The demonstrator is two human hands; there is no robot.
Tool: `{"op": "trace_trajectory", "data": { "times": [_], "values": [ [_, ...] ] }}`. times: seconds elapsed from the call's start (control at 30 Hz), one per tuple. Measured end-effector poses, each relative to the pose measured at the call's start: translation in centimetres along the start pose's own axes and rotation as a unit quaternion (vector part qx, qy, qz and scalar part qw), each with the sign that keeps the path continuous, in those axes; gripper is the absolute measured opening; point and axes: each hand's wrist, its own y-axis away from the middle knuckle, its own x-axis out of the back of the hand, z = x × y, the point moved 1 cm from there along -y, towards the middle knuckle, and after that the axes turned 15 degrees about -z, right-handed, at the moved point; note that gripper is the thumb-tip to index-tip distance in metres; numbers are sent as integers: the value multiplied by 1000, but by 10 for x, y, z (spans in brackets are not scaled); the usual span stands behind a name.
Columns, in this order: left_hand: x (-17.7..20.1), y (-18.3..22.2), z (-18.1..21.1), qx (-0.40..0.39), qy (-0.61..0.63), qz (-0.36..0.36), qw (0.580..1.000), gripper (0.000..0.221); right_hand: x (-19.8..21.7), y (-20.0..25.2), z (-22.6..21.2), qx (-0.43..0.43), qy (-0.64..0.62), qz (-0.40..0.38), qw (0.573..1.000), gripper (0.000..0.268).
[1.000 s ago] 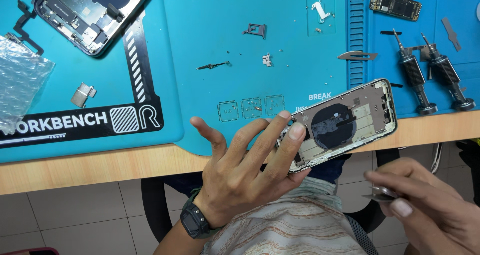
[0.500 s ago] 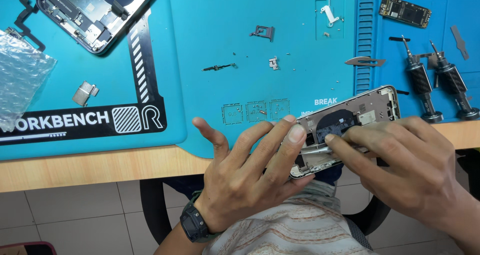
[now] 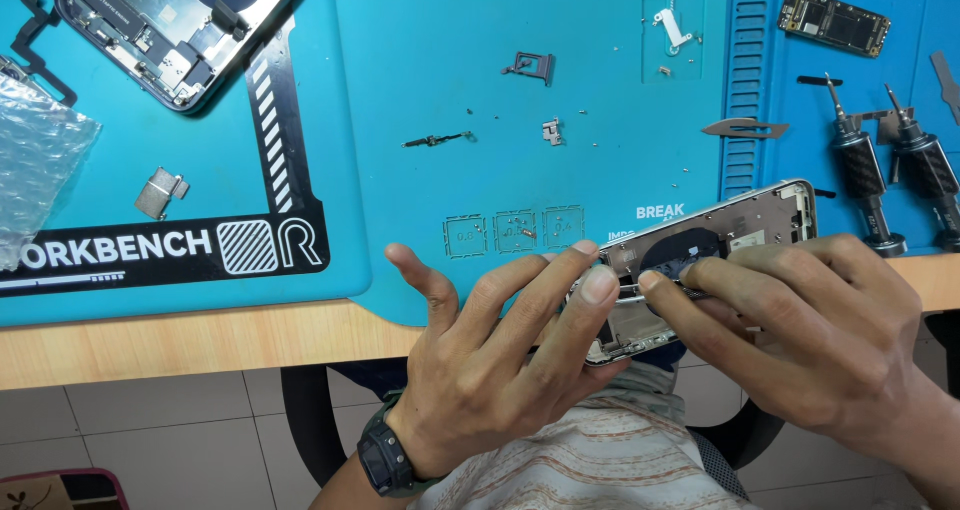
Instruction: The person disassembles a smartphone by removing screws and prying out internal components. They apply a liquid to the battery area and use tweezers to adjust small parts before reassembling the device.
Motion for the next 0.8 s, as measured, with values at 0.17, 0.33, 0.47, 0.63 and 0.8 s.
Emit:
{"op": "trace_trajectory", "data": {
  "times": [0.17, 0.33, 0.47, 0.63, 0.8],
  "values": [
    [0, 1, 1, 5, 5, -11, 1000, 54, 2, -1, 2, 6, 1, -4, 1000, 28],
    [-3, 5, 0, 6, 16, -9, 1000, 54, -1, 7, 7, 40, 6, -48, 998, 39],
    [3, 2, -2, 0, 46, -13, 999, 52, 5, -9, 6, 34, -44, -3, 998, 25],
    [9, -1, -2, -2, 83, -28, 996, 43, -3, -8, 10, 62, -69, 11, 996, 30],
    [7, 0, -2, 1, 78, -17, 997, 44, -1, -10, 13, 71, -87, -10, 994, 29]
  ]
}}
